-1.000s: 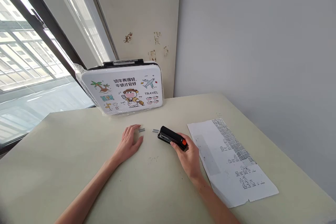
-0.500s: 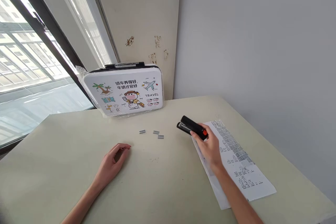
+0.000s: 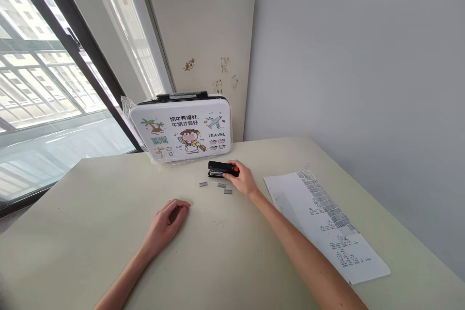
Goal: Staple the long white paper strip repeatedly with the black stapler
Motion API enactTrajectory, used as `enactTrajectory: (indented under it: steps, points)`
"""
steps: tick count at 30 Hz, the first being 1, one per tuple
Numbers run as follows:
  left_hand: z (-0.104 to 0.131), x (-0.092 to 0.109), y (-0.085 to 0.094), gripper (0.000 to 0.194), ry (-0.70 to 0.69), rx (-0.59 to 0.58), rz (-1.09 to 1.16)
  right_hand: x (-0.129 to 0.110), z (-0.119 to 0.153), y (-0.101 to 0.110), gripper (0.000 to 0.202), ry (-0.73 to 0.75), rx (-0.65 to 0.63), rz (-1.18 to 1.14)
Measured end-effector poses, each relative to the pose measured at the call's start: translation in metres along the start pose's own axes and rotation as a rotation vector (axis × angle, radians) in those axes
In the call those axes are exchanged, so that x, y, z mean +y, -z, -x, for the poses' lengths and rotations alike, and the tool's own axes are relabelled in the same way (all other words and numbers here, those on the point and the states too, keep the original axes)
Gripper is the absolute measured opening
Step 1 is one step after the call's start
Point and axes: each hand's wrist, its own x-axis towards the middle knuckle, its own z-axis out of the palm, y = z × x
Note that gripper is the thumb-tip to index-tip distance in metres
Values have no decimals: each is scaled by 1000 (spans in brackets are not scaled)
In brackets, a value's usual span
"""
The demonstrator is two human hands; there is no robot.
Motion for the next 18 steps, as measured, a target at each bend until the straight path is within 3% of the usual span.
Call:
enactTrajectory:
  steps: [4, 8, 13, 18]
  points:
    - [1, -2, -1, 29, -14, 10, 4, 0, -12, -32, 33, 38, -64, -23]
    - [2, -3, -2, 29, -4, 1, 4, 1, -13, -37, 33, 44, -82, -4]
    - [1, -4, -2, 29, -7, -6, 16, -9, 2, -17, 42, 73, -68, 32]
    - [0, -1, -1, 30, 10, -8, 6, -19, 67, 21, 38, 32, 90, 117]
